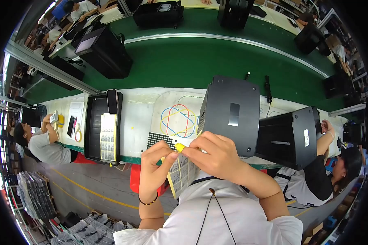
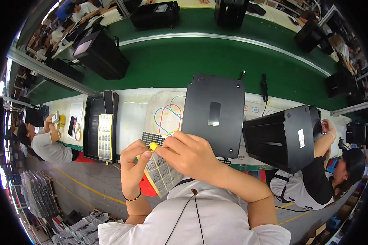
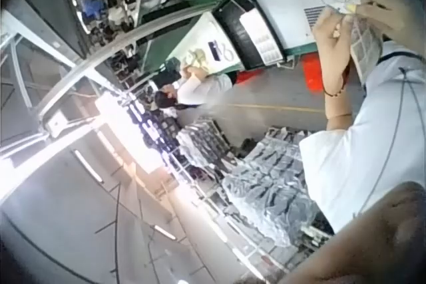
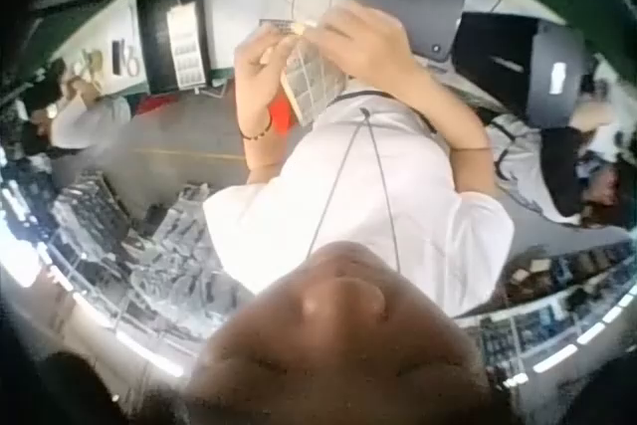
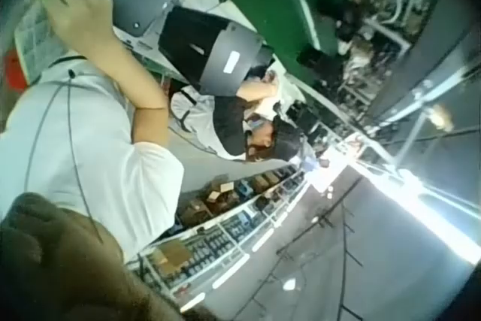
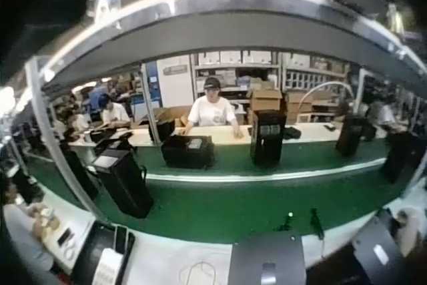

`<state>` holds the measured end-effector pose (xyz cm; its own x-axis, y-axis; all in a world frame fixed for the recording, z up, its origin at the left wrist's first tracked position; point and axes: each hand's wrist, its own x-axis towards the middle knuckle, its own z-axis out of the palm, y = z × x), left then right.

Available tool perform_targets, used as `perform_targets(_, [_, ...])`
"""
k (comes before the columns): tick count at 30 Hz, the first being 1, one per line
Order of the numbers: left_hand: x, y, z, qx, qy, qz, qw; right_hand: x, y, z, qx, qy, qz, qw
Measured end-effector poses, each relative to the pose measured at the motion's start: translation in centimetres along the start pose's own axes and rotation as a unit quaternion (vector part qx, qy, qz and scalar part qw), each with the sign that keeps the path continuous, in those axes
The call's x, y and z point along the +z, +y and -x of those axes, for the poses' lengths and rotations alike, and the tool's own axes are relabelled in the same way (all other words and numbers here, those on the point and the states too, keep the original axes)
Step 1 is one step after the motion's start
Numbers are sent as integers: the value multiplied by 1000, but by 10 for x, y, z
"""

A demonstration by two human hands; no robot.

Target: The person applies product labels and stickers by hand to the bottom of electronic device housings on an assembly line.

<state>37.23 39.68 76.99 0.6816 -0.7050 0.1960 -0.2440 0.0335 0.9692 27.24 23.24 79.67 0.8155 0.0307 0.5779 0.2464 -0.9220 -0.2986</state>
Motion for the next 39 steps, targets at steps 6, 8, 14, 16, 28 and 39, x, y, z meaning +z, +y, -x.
perform_targets(6, [15, -2, -1, -62, 13, 60, 996, 0, -2, 23, -16, 84, 23, 996])
perform_targets(8, [15, -8, -4, -66, 13, 66, 996, -6, -2, 25, -11, 97, 20, 995])
perform_targets(14, [1, -35, -19, -85, 96, 35, 991, -63, 36, 24, 65, 128, -86, 986])
perform_targets(16, [-11, -65, -30, -154, 112, 42, 981, -73, 64, 30, 126, 125, -111, 978])
perform_targets(28, [-13, -314, -28, -202, 317, -145, 915, -66, 91, 19, 221, 46, -148, 963])
perform_targets(39, [63, -301, 27, -132, 219, -294, 921, -59, 94, 20, 233, 45, -108, 965])
